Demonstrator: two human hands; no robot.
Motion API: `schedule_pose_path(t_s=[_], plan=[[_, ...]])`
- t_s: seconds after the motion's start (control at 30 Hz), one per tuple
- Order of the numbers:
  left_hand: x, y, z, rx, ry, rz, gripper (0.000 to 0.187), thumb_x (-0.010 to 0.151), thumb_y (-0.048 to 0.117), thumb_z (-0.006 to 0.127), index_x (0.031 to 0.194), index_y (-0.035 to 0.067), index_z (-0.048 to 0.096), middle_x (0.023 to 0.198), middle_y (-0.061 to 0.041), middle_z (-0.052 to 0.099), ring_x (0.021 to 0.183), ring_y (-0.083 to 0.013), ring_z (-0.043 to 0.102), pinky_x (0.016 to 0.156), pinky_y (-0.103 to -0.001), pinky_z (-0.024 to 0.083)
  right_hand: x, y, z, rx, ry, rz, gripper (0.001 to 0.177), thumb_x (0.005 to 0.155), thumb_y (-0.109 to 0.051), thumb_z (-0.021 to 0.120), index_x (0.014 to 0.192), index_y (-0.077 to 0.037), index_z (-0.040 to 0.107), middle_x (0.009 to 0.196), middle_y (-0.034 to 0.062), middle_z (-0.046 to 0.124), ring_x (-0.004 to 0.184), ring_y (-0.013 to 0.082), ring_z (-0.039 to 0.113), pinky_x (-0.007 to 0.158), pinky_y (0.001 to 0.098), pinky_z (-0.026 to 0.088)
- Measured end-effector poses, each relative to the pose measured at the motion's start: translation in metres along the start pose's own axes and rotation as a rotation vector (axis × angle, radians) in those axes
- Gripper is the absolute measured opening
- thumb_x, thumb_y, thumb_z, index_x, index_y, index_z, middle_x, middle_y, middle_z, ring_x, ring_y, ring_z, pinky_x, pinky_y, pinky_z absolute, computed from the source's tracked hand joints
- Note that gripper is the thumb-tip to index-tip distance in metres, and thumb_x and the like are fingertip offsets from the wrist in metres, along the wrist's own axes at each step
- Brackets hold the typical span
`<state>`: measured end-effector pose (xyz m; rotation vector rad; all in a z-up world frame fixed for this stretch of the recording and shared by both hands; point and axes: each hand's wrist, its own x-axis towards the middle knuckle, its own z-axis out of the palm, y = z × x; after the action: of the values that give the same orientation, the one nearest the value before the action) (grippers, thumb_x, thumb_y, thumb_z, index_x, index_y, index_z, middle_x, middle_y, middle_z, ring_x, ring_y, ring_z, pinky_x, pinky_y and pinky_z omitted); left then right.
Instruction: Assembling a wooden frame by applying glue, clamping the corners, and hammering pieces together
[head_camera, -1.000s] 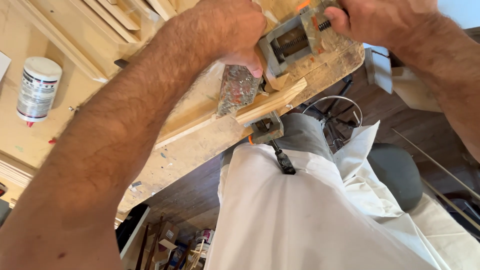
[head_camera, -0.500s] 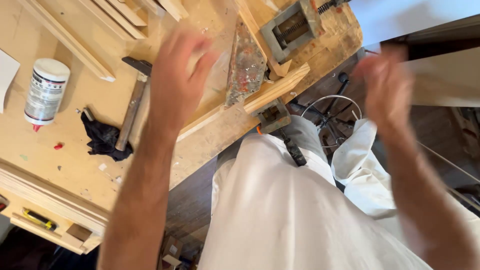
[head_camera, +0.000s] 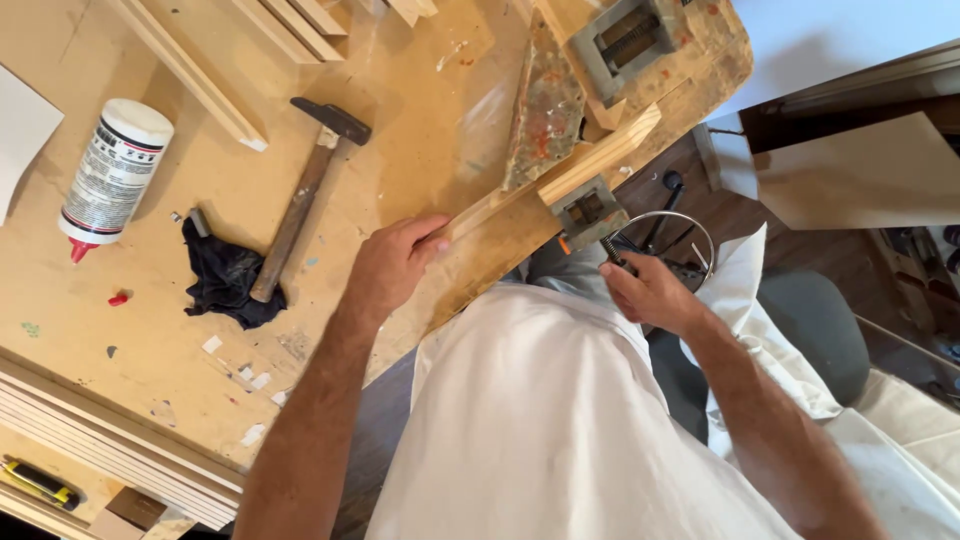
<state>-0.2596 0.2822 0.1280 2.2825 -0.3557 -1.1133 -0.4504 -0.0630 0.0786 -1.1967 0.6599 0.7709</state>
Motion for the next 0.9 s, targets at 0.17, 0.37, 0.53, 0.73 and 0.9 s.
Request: schedule_pose_path(t_s=[0.17,0.37,0.53,0.73,0.9], plan=[[0.01,0.0,0.021,0.007,0.059,0.0,0.034,0.101,0.044,0.062,0.132,0.033,0.069,0.118,-0.003,0.073,0.11,-0.0303,0.07,0.093,-0.053,0.056,-0.005,0.0,0.005,-0.83,0.473,-0.146,0.036,0.104,-0.044,0.065,0.104,-0.009,0.063,0.058,0.0153,0.06,0.047,0.0308,0.057,0.046,0.0416,0.045],[0.021,0.003,0.02,0.018,0.012,-0.012,0.036,0.101,0.046,0.06,0.133,0.034,0.068,0.122,-0.001,0.073,0.114,-0.0281,0.07,0.097,-0.052,0.056,-0.019,-0.029,0.027,-0.976,0.503,-0.046,0.059,0.101,-0.062,0.058,0.122,-0.007,0.058,0.084,0.0257,0.072,0.083,0.0473,0.072,0.075,0.0566,0.055],[0.021,0.003,0.019,0.001,-0.009,-0.043,0.039,0.1,0.053,0.06,0.134,0.035,0.068,0.124,0.001,0.073,0.116,-0.0267,0.07,0.099,-0.052,0.055,-0.014,-0.105,0.052,-1.082,0.771,-0.648,0.099,0.083,-0.061,0.084,0.144,0.004,0.042,0.134,0.0266,0.044,0.127,0.0465,0.048,0.107,0.054,0.041],[0.015,0.028,0.004,-0.027,0.045,-0.025,0.034,0.092,0.038,0.065,0.123,0.026,0.073,0.112,-0.001,0.078,0.104,-0.028,0.071,0.087,-0.042,0.051,0.019,-0.139,0.09,-1.218,0.766,-0.433,0.14,0.066,-0.052,0.104,0.159,0.008,0.017,0.165,0.029,0.018,0.155,0.0439,0.023,0.126,0.0518,0.028],[0.016,0.036,-0.005,-0.021,0.0,-0.074,0.037,0.093,0.041,0.064,0.125,0.024,0.073,0.118,0.002,0.078,0.108,-0.0247,0.071,0.091,-0.04,0.051,0.03,-0.111,0.088,-1.297,0.895,-0.785,0.118,0.069,-0.037,0.112,0.149,0.012,0.04,0.149,0.0321,0.046,0.141,0.0454,0.049,0.119,0.0558,0.046]])
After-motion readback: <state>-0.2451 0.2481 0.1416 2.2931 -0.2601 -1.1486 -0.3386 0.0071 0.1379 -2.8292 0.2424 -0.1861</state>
